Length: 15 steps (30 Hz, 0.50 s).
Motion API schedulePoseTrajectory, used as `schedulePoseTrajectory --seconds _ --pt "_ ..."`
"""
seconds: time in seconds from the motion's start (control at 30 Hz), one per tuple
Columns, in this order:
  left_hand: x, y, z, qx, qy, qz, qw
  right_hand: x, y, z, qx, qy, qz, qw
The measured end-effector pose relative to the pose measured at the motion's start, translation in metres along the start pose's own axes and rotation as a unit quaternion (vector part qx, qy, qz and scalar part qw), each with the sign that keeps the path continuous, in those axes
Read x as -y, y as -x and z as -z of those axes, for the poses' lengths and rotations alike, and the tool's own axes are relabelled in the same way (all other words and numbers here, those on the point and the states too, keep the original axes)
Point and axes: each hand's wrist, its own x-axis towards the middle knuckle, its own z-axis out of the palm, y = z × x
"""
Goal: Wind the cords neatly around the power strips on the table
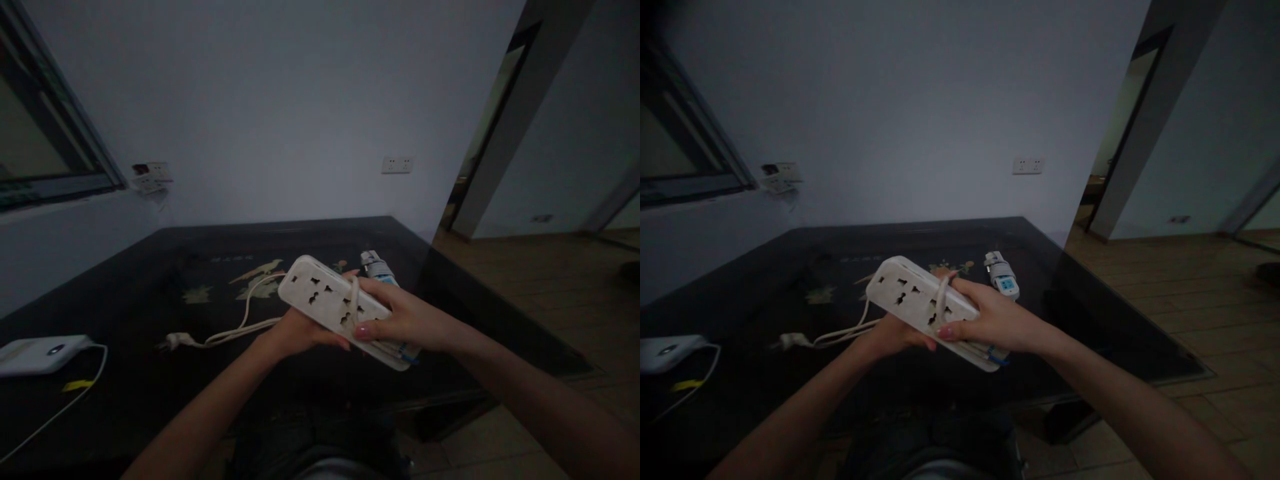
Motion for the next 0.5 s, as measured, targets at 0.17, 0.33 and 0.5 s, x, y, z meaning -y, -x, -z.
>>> schedulePoseTrajectory --seconds 0.17,0.33,0.5 --pt "0.002 0.002 0.003 0.049 0.012 0.018 0.999 0.004 0.003 -0.003 0.004 0.014 -0.01 1.0" --pt "0.002 0.006 0.005 -0.007 -0.096 -0.042 0.994 0.004 0.005 -0.005 -0.032 0.031 0.008 0.999" --pt "-0.004 0.016 0.006 0.007 -0.275 0.012 0.961 0.007 0.006 0.0 -0.079 0.033 0.013 0.996"
